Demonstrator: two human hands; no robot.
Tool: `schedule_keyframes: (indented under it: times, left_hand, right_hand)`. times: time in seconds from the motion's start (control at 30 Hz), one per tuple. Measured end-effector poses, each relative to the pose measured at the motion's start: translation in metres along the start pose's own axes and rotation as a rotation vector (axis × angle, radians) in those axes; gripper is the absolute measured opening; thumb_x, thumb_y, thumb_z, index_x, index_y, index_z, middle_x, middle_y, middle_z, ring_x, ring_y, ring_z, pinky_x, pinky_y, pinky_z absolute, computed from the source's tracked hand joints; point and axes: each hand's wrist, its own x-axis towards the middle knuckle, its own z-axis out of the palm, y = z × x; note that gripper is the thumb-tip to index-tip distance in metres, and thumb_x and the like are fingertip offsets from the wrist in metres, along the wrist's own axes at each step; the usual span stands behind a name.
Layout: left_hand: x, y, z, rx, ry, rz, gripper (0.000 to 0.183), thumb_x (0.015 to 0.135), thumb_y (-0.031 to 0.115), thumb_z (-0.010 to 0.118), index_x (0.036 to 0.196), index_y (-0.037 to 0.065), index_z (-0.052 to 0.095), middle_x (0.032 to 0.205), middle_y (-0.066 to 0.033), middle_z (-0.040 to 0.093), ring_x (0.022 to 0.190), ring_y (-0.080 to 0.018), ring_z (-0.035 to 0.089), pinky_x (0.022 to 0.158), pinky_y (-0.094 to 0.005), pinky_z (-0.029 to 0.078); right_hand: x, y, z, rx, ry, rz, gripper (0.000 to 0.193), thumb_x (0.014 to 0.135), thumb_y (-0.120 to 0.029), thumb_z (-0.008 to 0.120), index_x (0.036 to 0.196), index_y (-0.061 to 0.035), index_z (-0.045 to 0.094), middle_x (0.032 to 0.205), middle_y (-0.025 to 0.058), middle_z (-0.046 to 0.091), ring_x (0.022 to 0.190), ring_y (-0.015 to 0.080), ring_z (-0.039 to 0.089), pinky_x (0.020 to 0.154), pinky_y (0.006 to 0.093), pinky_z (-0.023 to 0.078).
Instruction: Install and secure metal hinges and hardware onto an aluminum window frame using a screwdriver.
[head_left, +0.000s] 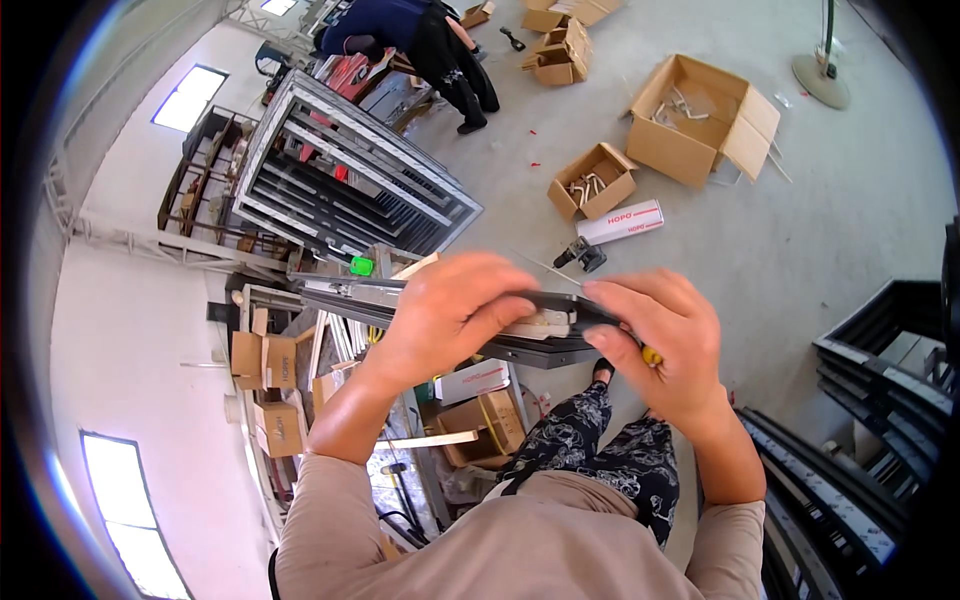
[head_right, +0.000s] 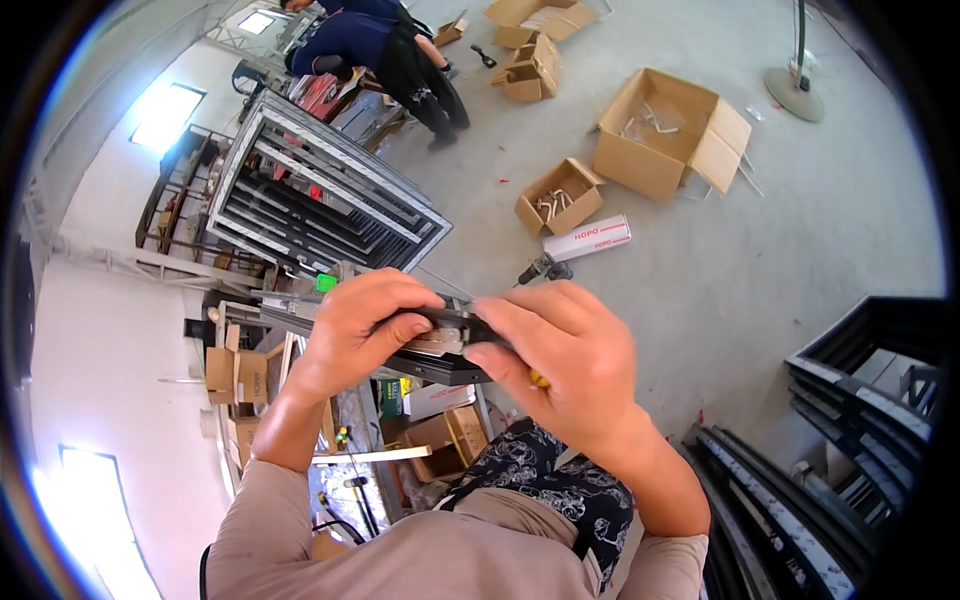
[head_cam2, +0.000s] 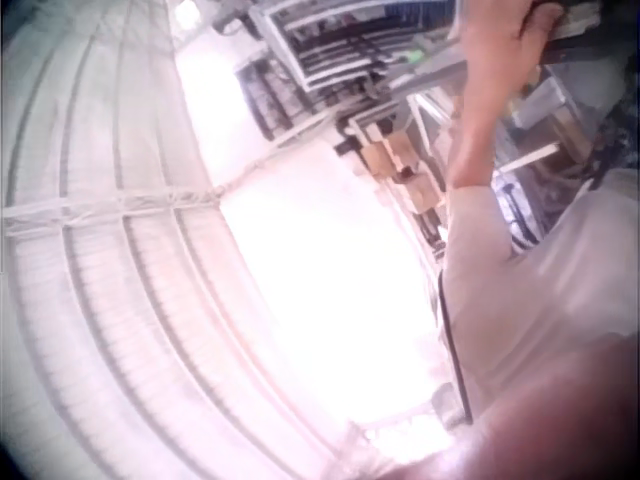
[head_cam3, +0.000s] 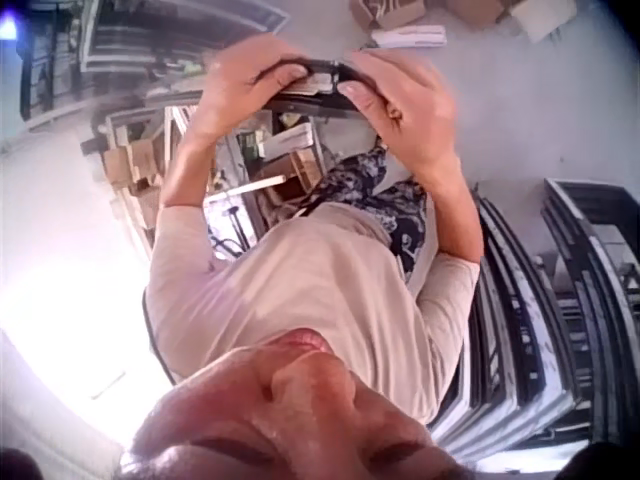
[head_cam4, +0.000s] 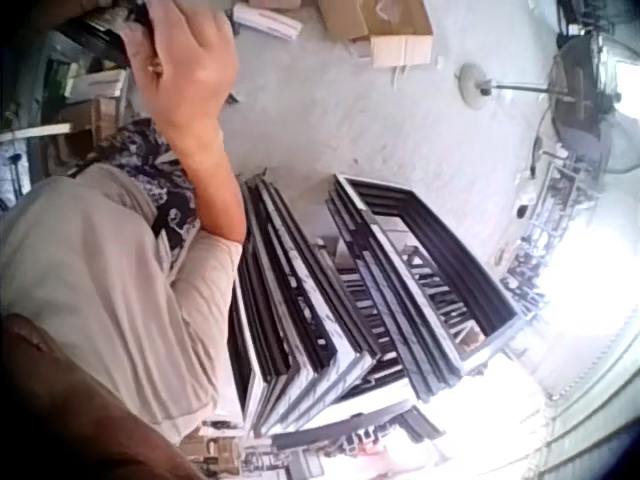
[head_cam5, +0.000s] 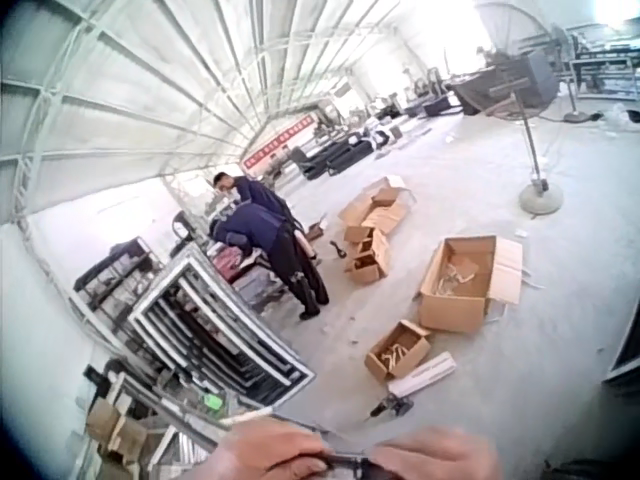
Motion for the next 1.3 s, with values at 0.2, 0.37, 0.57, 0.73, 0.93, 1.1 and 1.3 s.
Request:
schedule_keyframes:
  times: [0.2, 0.37, 0.57, 0.73, 0.93, 1.1, 1.3]
  left_hand:
    - [-0.008, -0.004, -0.004, 0.028, 0.054, 0.074, 0.024, 0.081, 0.009, 0.071, 0.104, 0.003, 0.068, 0.092, -0.0119, 0.067, 0.082, -0.0283, 0.063, 0.073, -0.0352, 0.049]
    - [-0.009, -0.001, -0.004, 0.083, 0.055, 0.096, 0.021, 0.078, 0.007, 0.072, 0.098, 0.004, 0.066, 0.085, -0.0103, 0.063, 0.075, -0.0304, 0.061, 0.064, -0.0377, 0.049]
    - [-0.011, -0.002, 0.013, 0.095, 0.25, 0.109, 0.018, 0.077, 0.005, 0.07, 0.093, 0.006, 0.064, 0.079, -0.0096, 0.059, 0.07, -0.0313, 0.059, 0.061, -0.0397, 0.047]
    - [-0.009, -0.005, 0.008, -0.014, 0.179, 0.128, 0.016, 0.082, 0.008, 0.068, 0.096, 0.004, 0.064, 0.087, -0.0114, 0.06, 0.079, -0.0327, 0.059, 0.068, -0.0401, 0.048]
    - [-0.006, -0.012, -0.006, -0.16, 0.023, 0.116, 0.016, 0.085, 0.013, 0.067, 0.098, 0.004, 0.064, 0.091, -0.012, 0.062, 0.085, -0.0338, 0.06, 0.073, -0.0408, 0.049]
    - [-0.006, -0.015, 0.003, 0.003, 0.018, 0.117, 0.017, 0.083, 0.013, 0.068, 0.098, 0.005, 0.064, 0.088, -0.0102, 0.063, 0.083, -0.0328, 0.062, 0.07, -0.0415, 0.049]
    - [-0.009, -0.021, 0.013, 0.049, 0.176, 0.174, 0.019, 0.081, 0.011, 0.07, 0.099, 0.007, 0.064, 0.087, -0.0105, 0.063, 0.081, -0.0311, 0.063, 0.068, -0.0386, 0.049]
  right_hand:
    - [0.024, -0.014, 0.004, -0.14, -0.19, -0.007, 0.017, 0.073, -0.006, 0.074, 0.088, -0.0046, 0.067, 0.082, 0.0071, 0.066, 0.07, 0.0282, 0.06, 0.059, 0.0372, 0.048]
    - [0.047, -0.029, -0.002, -0.272, -0.439, 0.035, 0.008, 0.077, -0.011, 0.07, 0.079, -0.006, 0.064, 0.075, 0.0071, 0.062, 0.072, 0.0283, 0.06, 0.059, 0.0385, 0.048]
    - [0.054, -0.041, 0.0, -0.506, -0.508, 0.009, 0.011, 0.075, -0.012, 0.069, 0.071, -0.0072, 0.059, 0.07, 0.0069, 0.057, 0.07, 0.0288, 0.058, 0.058, 0.0398, 0.047]
    - [0.057, -0.044, -0.003, -0.436, -0.515, 0.071, 0.012, 0.078, -0.015, 0.068, 0.073, -0.0063, 0.061, 0.071, 0.0074, 0.058, 0.072, 0.0298, 0.059, 0.06, 0.0415, 0.047]
    - [0.063, -0.047, -0.001, -0.508, -0.607, 0.097, 0.014, 0.078, -0.018, 0.069, 0.073, -0.0071, 0.062, 0.071, 0.0072, 0.058, 0.073, 0.0292, 0.059, 0.062, 0.0416, 0.048]
    - [0.065, -0.051, 0.005, -0.658, -0.619, 0.014, 0.016, 0.077, -0.018, 0.07, 0.07, -0.0089, 0.06, 0.069, 0.0063, 0.056, 0.069, 0.0276, 0.059, 0.059, 0.0398, 0.048]
    - [0.055, -0.05, 0.008, -0.77, -0.531, -0.049, 0.015, 0.077, -0.018, 0.071, 0.074, -0.0103, 0.059, 0.069, 0.0049, 0.055, 0.065, 0.0258, 0.058, 0.055, 0.0387, 0.046]
